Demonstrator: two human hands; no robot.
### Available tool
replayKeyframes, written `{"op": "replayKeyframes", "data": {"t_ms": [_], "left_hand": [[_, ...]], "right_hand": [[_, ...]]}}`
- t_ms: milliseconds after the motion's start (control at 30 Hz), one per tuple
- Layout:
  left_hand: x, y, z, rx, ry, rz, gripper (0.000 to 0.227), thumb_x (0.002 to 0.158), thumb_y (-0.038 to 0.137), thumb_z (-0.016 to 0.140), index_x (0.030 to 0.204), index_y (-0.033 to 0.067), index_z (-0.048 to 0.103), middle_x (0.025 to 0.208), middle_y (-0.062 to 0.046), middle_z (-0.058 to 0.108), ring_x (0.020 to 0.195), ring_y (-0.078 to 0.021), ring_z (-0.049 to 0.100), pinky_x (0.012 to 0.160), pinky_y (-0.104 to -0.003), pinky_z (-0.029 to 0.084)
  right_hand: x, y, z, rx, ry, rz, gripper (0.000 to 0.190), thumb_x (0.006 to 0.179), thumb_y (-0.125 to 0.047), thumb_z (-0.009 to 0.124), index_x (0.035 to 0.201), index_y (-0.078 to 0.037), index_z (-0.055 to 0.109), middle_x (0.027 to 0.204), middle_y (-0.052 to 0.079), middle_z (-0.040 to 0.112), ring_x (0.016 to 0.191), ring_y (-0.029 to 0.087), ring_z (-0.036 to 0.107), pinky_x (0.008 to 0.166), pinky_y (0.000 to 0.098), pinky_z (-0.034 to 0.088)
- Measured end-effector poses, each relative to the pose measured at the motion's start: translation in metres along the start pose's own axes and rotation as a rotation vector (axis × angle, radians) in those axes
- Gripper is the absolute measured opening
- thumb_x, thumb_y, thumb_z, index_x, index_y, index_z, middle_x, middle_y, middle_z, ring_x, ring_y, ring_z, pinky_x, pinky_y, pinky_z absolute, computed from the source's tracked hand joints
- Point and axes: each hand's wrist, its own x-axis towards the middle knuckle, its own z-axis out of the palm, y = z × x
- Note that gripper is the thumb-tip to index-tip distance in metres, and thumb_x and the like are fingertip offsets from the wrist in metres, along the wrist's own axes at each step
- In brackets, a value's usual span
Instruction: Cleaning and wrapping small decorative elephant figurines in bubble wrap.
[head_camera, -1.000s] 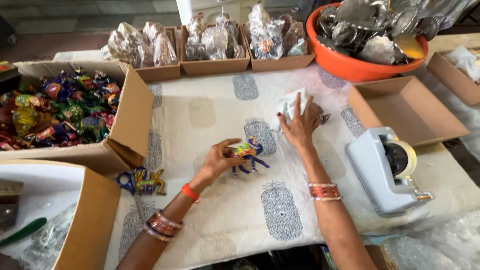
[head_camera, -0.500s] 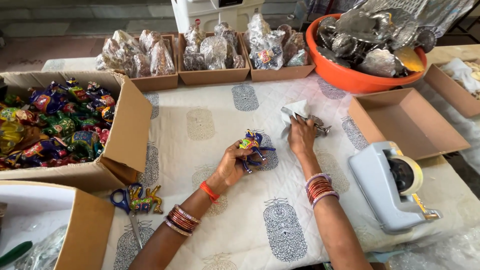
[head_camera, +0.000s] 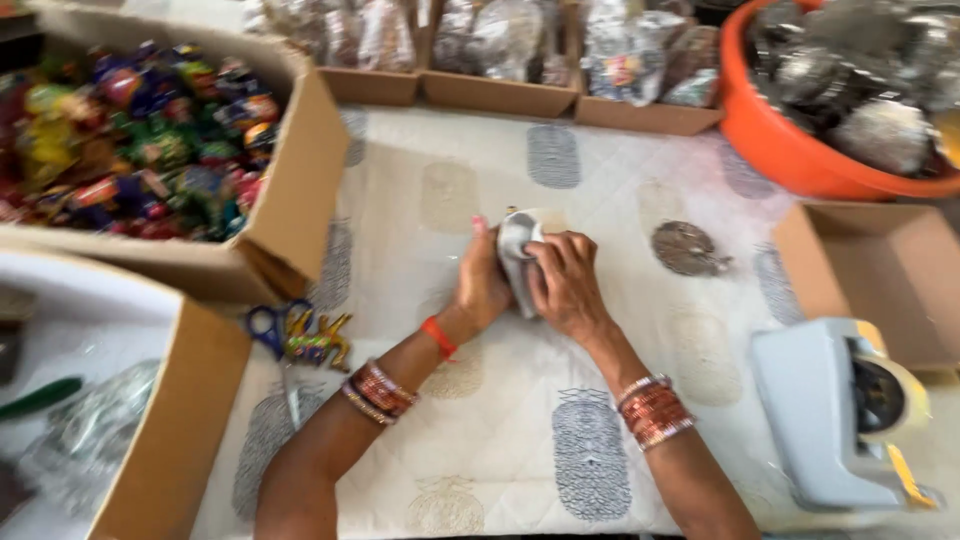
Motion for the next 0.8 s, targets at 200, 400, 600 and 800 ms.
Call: {"op": "replayKeyframes", "data": {"t_ms": [200, 400, 600, 800], "left_hand": [[-0.015, -0.036, 0.017, -0.1, -0.157, -0.306, 0.07, 0.098, 0.065, 0.043, 0.15, 0.0192, 0.039, 0.148, -0.007, 0.047, 0.136, -0.0234, 0.047, 0.112, -0.05, 0.042], [-0.021, -0.014, 0.022, 0.049, -0.127, -0.145, 0.083, 0.099, 0.073, 0.044, 0.157, 0.0146, 0.037, 0.155, -0.014, 0.043, 0.141, -0.0264, 0.045, 0.119, -0.05, 0.037], [-0.006, -0.02, 0.0, 0.091, 0.049, -0.026, 0.096, 0.095, 0.079, 0.044, 0.154, 0.0037, 0.04, 0.149, -0.023, 0.048, 0.14, -0.0379, 0.046, 0.118, -0.061, 0.037], [-0.016, -0.04, 0.024, 0.05, -0.008, -0.211, 0.093, 0.091, 0.08, 0.042, 0.156, 0.0141, 0.037, 0.156, -0.01, 0.042, 0.147, -0.0272, 0.037, 0.121, -0.058, 0.032]], "right_hand": [[-0.006, 0.017, 0.006, 0.304, 0.086, 0.268, 0.019, 0.108, -0.001, 0.043, 0.127, 0.002, 0.046, 0.146, 0.025, 0.05, 0.135, 0.04, 0.053, 0.115, 0.0482, 0.044], [-0.007, -0.029, 0.011, 0.443, -0.039, 0.253, 0.019, 0.11, -0.003, 0.036, 0.128, 0.002, 0.04, 0.158, 0.027, 0.046, 0.151, 0.041, 0.043, 0.121, 0.0481, 0.042], [0.001, -0.045, 0.013, 0.269, -0.118, 0.019, 0.023, 0.11, -0.012, 0.037, 0.13, 0.0, 0.043, 0.149, 0.023, 0.052, 0.143, 0.04, 0.047, 0.124, 0.0523, 0.04], [-0.006, -0.021, 0.004, 0.47, -0.001, 0.409, 0.028, 0.117, -0.019, 0.031, 0.137, 0.0, 0.037, 0.156, 0.026, 0.047, 0.132, 0.039, 0.059, 0.106, 0.0429, 0.056]]}}
